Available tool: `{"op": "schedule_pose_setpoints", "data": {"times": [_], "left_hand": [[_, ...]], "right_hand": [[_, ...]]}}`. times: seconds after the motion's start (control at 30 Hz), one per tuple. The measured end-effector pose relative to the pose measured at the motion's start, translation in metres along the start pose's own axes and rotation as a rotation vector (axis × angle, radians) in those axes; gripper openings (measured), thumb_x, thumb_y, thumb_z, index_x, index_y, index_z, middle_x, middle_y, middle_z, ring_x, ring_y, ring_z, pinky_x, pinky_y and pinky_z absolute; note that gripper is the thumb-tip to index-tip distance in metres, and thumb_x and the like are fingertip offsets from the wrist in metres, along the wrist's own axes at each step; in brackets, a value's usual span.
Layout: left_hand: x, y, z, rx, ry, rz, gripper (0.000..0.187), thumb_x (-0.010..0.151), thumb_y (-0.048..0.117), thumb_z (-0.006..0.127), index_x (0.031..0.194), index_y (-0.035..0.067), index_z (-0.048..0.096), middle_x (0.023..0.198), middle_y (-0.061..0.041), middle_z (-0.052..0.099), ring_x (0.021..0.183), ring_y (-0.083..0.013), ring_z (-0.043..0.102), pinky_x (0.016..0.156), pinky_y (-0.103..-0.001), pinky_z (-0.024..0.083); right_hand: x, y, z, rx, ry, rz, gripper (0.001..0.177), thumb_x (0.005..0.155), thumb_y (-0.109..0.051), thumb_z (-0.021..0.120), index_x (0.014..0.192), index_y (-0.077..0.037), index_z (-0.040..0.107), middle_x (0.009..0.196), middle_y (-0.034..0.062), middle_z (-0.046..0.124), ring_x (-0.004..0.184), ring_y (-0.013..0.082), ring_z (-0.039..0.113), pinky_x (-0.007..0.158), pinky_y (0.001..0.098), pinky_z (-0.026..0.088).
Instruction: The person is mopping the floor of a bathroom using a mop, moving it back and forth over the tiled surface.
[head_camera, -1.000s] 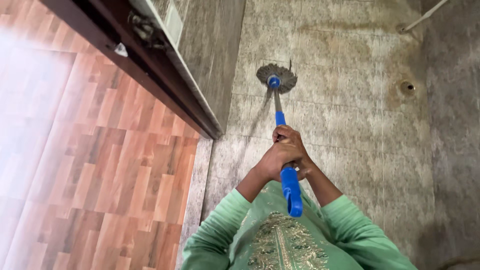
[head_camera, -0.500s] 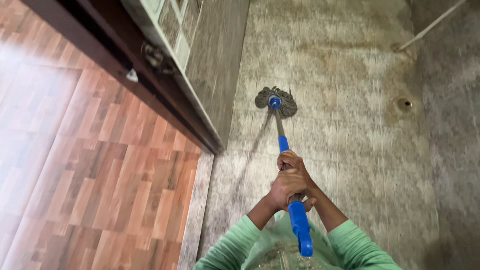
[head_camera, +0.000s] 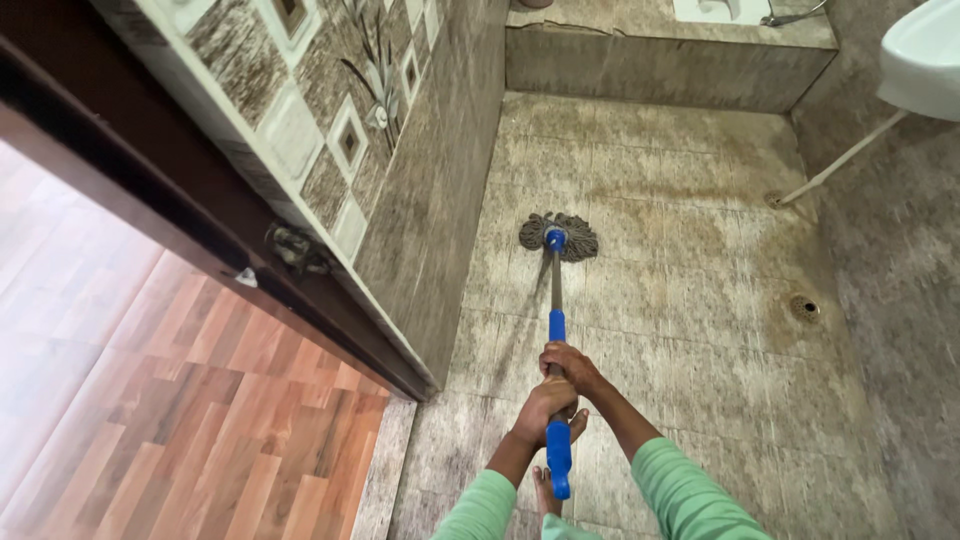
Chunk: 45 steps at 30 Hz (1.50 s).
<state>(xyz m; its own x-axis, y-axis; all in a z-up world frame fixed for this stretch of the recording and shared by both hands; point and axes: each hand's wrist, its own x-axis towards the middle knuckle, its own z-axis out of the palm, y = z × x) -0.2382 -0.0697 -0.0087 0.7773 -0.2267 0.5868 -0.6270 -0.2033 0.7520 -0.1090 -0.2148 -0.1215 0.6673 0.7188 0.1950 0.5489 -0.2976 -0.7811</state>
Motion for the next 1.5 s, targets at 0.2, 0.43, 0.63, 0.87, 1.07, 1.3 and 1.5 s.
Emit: {"op": "schedule_pose_setpoints", "data": {"times": [0.2, 0.43, 0.63, 0.87, 1.07, 1.3, 1.5], "left_hand": [[-0.026, 0.053, -0.010, -0.002, -0.030, 0.001, 0.030, 0.075, 0.009, 0.078, 0.069, 0.008, 0.049, 0.068, -0.010, 0.054, 0.067, -0.0334, 0.054, 0.066, -0.043, 0.043], [-0.050, 0.160, -0.040, 0.027, -0.027, 0.017, 0.023, 0.078, 0.017, 0.080, 0.073, 0.010, 0.059, 0.071, -0.008, 0.059, 0.070, -0.0292, 0.062, 0.068, -0.040, 0.049], [-0.061, 0.235, -0.059, 0.001, -0.103, 0.131, 0.030, 0.075, 0.031, 0.078, 0.077, 0.010, 0.057, 0.074, -0.009, 0.059, 0.073, -0.0291, 0.062, 0.073, -0.042, 0.046], [-0.096, 0.218, -0.031, -0.084, -0.049, 0.181, 0.031, 0.079, 0.032, 0.080, 0.078, 0.010, 0.058, 0.075, -0.009, 0.060, 0.068, -0.0286, 0.062, 0.069, -0.038, 0.047], [-0.112, 0.167, -0.016, -0.041, -0.075, 0.146, 0.025, 0.073, 0.028, 0.074, 0.078, 0.008, 0.060, 0.074, -0.010, 0.063, 0.071, -0.0302, 0.063, 0.071, -0.041, 0.050], [-0.102, 0.190, -0.036, -0.004, -0.113, 0.074, 0.030, 0.079, 0.024, 0.077, 0.072, 0.007, 0.055, 0.070, -0.012, 0.060, 0.069, -0.0341, 0.062, 0.068, -0.042, 0.047], [-0.091, 0.255, -0.060, -0.010, -0.168, 0.002, 0.036, 0.084, 0.031, 0.074, 0.064, 0.009, 0.053, 0.055, -0.008, 0.054, 0.049, -0.0290, 0.055, 0.065, -0.038, 0.046]], "right_hand": [[-0.037, -0.046, 0.027, 0.532, 0.094, 0.294, 0.033, 0.097, -0.023, 0.053, 0.075, -0.001, 0.064, 0.080, 0.0106, 0.061, 0.082, 0.0241, 0.061, 0.082, 0.0368, 0.050], [-0.079, -0.173, 0.036, 0.357, 0.101, 0.082, 0.030, 0.089, -0.031, 0.058, 0.082, -0.003, 0.068, 0.085, 0.0091, 0.068, 0.085, 0.0223, 0.066, 0.083, 0.0356, 0.052], [-0.118, -0.232, 0.044, 0.297, 0.089, -0.019, 0.038, 0.090, -0.038, 0.058, 0.088, -0.004, 0.072, 0.086, 0.0115, 0.076, 0.086, 0.0216, 0.070, 0.082, 0.0370, 0.055], [-0.141, -0.158, 0.100, 1.109, 0.161, 0.218, 0.045, 0.100, -0.029, 0.054, 0.082, 0.010, 0.069, 0.075, 0.0217, 0.071, 0.071, 0.0254, 0.071, 0.068, 0.0385, 0.057], [-0.125, -0.153, 0.099, 0.871, 0.294, 0.328, 0.032, 0.099, -0.021, 0.054, 0.082, 0.003, 0.065, 0.078, 0.0128, 0.064, 0.072, 0.0207, 0.064, 0.067, 0.0350, 0.055], [-0.121, -0.232, 0.084, 0.644, 0.306, 0.157, 0.034, 0.098, -0.028, 0.050, 0.078, -0.003, 0.061, 0.078, 0.0062, 0.059, 0.080, 0.0153, 0.055, 0.074, 0.0312, 0.049], [-0.130, -0.260, 0.115, 1.344, 0.529, 0.549, 0.032, 0.095, -0.033, 0.053, 0.083, -0.004, 0.059, 0.076, 0.0075, 0.055, 0.070, 0.0164, 0.051, 0.064, 0.0304, 0.046]]}}
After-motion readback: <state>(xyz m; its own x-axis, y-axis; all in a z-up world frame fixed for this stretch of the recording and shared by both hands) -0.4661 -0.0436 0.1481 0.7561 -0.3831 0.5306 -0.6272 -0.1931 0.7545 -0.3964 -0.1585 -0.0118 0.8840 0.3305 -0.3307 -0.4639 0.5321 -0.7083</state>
